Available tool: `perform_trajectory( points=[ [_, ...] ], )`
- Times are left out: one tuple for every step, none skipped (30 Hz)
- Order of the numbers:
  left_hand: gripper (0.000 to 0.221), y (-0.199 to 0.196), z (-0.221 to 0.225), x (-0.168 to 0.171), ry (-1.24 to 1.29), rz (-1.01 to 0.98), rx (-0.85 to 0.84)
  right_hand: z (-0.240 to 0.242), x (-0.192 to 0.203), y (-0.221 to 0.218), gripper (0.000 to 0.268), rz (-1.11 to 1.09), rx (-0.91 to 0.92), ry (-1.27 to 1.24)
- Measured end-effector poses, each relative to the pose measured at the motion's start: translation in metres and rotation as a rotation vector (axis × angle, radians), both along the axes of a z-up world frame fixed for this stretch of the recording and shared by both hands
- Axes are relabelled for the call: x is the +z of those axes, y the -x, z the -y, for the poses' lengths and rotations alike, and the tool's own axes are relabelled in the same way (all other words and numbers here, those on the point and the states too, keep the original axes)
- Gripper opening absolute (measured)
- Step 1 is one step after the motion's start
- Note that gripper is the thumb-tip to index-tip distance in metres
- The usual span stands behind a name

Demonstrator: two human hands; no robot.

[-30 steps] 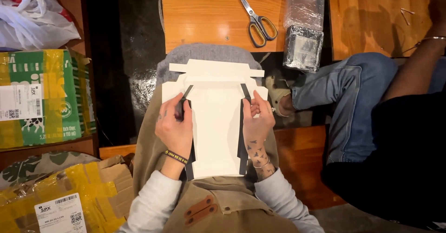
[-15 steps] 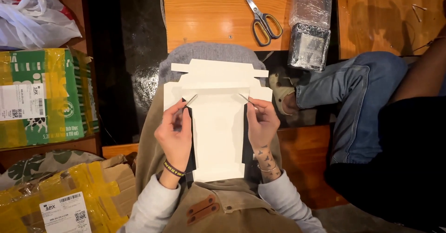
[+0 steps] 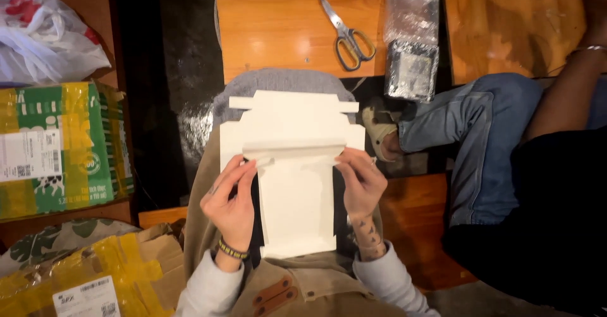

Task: Assembling white cardboard outer boxes and inserting black product boxes into them.

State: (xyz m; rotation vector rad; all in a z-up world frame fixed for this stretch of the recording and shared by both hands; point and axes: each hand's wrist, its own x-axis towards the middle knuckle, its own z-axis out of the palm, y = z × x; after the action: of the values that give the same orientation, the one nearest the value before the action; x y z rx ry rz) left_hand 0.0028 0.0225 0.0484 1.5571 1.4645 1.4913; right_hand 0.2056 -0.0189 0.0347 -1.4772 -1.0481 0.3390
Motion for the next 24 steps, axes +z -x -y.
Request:
perform_trajectory(
  points=[
    [0.010, -0.002, 0.000, 0.004, -0.016, 0.008, -0.004, 0.000, -0.001, 0.001, 0.008, 0.008, -0.004, -0.016],
    [0.009, -0.002, 0.002, 0.009, 0.035, 0.009, -0.003, 0.005, -0.002, 0.003, 0.008, 0.066, -0.019, 0.009],
    [0.008, -0.002, 0.006, 0.013, 0.087, 0.010, -0.002, 0.009, -0.004, 0.005, 0.008, 0.124, -0.034, 0.034],
    [0.008, -0.001, 0.007, 0.013, 0.095, 0.010, -0.004, 0.010, -0.001, 0.005, 0.008, 0.124, -0.036, 0.041],
    [0.008, 0.001, 0.009, 0.013, 0.110, 0.077, -0.016, 0.011, 0.002, 0.005, 0.010, 0.028, 0.006, 0.003],
    [0.009, 0.002, 0.006, 0.014, 0.117, 0.145, -0.028, 0.008, 0.005, 0.004, 0.012, -0.067, 0.049, -0.043],
    [0.009, 0.002, 0.006, 0.014, 0.116, 0.146, -0.030, 0.007, 0.015, 0.005, 0.012, -0.065, 0.048, -0.044],
    [0.010, 0.003, 0.008, 0.013, 0.140, 0.163, -0.027, 0.007, 0.024, 0.007, 0.013, -0.105, 0.075, -0.035],
    [0.010, 0.004, 0.010, 0.013, 0.164, 0.180, -0.024, 0.007, 0.032, 0.009, 0.014, -0.145, 0.102, -0.026],
    [0.010, 0.005, 0.012, 0.012, 0.164, 0.181, -0.024, 0.011, 0.032, 0.008, 0.014, -0.145, 0.102, -0.025],
    [0.010, 0.005, 0.014, 0.012, 0.190, 0.204, -0.026, 0.015, 0.031, 0.007, 0.012, -0.243, 0.121, 0.021],
    [0.011, 0.005, 0.014, 0.011, 0.213, 0.227, -0.029, 0.018, 0.031, 0.005, 0.011, -0.340, 0.138, 0.066],
    [0.011, 0.005, 0.014, 0.013, 0.211, 0.228, -0.030, 0.018, 0.032, 0.004, 0.011, -0.338, 0.137, 0.064],
    [0.022, 0.005, 0.014, 0.015, 0.292, 0.316, -0.032, 0.020, 0.033, 0.004, 0.010, -0.414, 0.143, 0.087],
    [0.033, 0.005, 0.014, 0.017, 0.374, 0.404, -0.034, 0.021, 0.035, 0.003, 0.010, -0.491, 0.148, 0.110],
    [0.033, 0.006, 0.014, 0.018, 0.372, 0.404, -0.032, 0.021, 0.031, 0.001, 0.010, -0.491, 0.150, 0.109],
    [0.035, 0.006, 0.013, 0.019, 0.392, 0.424, -0.050, 0.021, 0.027, -0.001, 0.009, -0.559, 0.174, 0.093],
    [0.036, 0.006, 0.012, 0.021, 0.414, 0.444, -0.069, 0.022, 0.023, -0.003, 0.009, -0.628, 0.197, 0.077],
    [0.036, 0.007, 0.012, 0.025, 0.413, 0.443, -0.068, 0.022, 0.024, -0.003, 0.009, -0.629, 0.198, 0.077],
    [0.036, 0.007, 0.011, 0.030, 0.399, 0.424, -0.089, 0.022, 0.024, -0.003, 0.011, -0.680, 0.205, 0.079],
    [0.036, 0.007, 0.010, 0.034, 0.385, 0.406, -0.109, 0.022, 0.025, -0.003, 0.016, -0.732, 0.212, 0.082],
    [0.036, 0.009, 0.011, 0.027, 0.388, 0.406, -0.109, 0.022, 0.026, -0.003, 0.016, -0.733, 0.211, 0.084],
    [0.035, 0.011, 0.013, 0.020, 0.374, 0.394, -0.113, 0.022, 0.026, -0.003, 0.022, -0.771, 0.220, 0.086],
    [0.033, 0.012, 0.013, 0.013, 0.357, 0.383, -0.117, 0.021, 0.027, -0.003, 0.028, -0.809, 0.231, 0.087]
  ],
)
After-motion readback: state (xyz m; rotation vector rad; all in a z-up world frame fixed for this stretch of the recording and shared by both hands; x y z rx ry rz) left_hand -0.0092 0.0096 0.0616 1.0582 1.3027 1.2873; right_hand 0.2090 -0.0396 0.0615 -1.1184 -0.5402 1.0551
